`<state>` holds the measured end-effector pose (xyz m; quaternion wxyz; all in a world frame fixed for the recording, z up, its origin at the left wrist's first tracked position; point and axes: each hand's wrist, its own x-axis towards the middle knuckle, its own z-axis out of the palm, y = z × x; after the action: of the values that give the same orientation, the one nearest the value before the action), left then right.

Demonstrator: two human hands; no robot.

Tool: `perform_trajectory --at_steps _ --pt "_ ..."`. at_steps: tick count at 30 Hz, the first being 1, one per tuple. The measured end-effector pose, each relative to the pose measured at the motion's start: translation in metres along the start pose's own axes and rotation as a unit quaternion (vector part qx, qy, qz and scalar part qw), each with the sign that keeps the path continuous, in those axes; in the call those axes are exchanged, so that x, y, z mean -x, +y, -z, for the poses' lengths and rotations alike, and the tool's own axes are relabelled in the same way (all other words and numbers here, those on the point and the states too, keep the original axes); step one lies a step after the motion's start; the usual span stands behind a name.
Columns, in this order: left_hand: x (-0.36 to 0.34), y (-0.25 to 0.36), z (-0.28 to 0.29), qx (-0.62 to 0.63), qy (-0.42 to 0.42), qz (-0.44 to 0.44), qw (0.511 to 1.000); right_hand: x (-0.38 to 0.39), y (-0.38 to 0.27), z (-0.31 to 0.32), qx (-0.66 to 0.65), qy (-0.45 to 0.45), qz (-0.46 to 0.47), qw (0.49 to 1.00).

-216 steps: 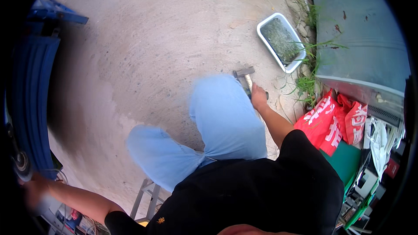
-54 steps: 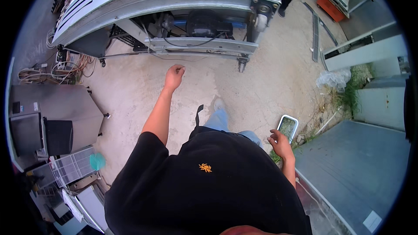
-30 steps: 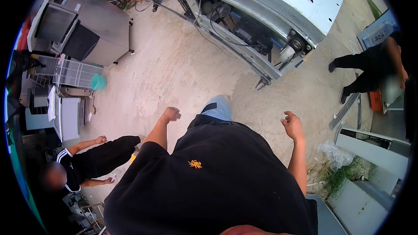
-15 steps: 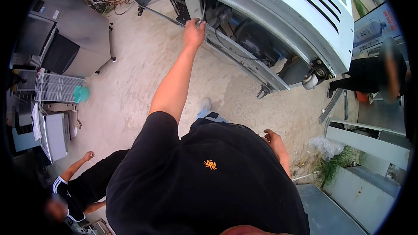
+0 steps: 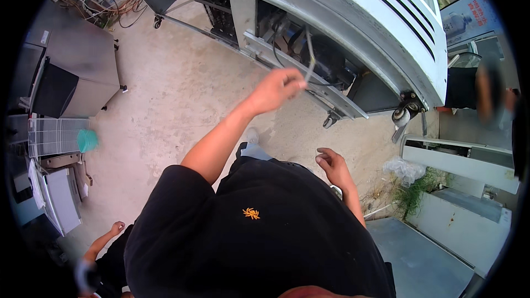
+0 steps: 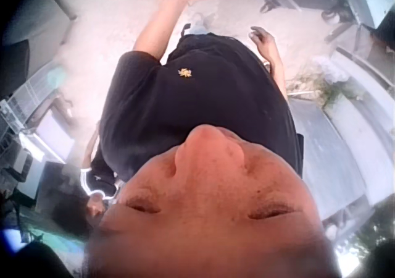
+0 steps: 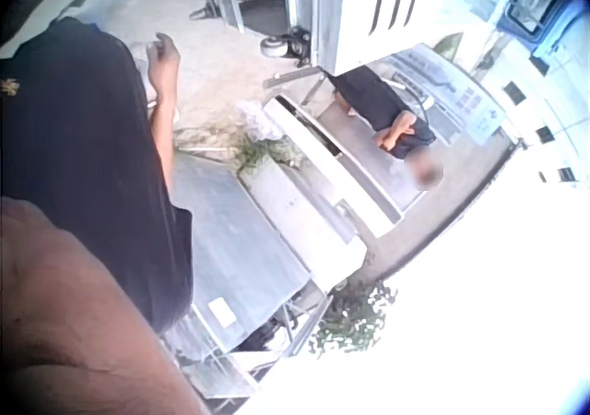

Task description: The person uses a power drill to remove a screw from the bottom of a white appliance. They then pull out a grey wire, strip the ends, and wrap the connection with black electrical tape.

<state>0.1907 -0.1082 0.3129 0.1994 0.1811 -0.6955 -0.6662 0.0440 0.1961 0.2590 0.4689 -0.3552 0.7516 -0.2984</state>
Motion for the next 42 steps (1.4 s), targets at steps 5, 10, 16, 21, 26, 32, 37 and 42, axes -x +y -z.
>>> perform_trajectory --at_steps 5,10,16,21,26,32,37,42 --pt "0.080 0.003 -0.065 0.146 -0.157 0.049 0.976 -0.053 -0.070 0.022 -0.433 -0.038 0.012 0.901" --pt "0.146 0.000 -0.050 0.017 -0.149 0.077 0.986 -0.104 -0.105 0.047 -0.579 -0.149 0.080 0.798" --pt "0.245 0.027 -0.066 0.136 -0.023 0.163 0.977 -0.085 -0.112 0.036 -0.516 -0.167 0.151 0.827" --pt "0.280 0.071 -0.122 0.055 0.206 0.133 0.968 -0.041 -0.099 0.016 -0.482 -0.176 0.145 0.846" --pt "0.327 0.107 -0.162 0.083 0.311 0.082 0.943 0.028 -0.121 0.009 -0.427 -0.146 0.211 0.867" --pt "0.371 0.138 -0.166 0.016 0.342 0.013 0.939 0.063 -0.145 -0.005 -0.379 -0.176 0.255 0.872" --pt "0.412 0.142 -0.143 -0.046 0.379 -0.016 0.924 0.082 -0.156 -0.048 -0.368 -0.226 0.244 0.868" --pt "0.441 0.129 -0.110 -0.037 0.369 -0.013 0.928 0.086 -0.161 -0.107 -0.468 -0.338 0.123 0.807"
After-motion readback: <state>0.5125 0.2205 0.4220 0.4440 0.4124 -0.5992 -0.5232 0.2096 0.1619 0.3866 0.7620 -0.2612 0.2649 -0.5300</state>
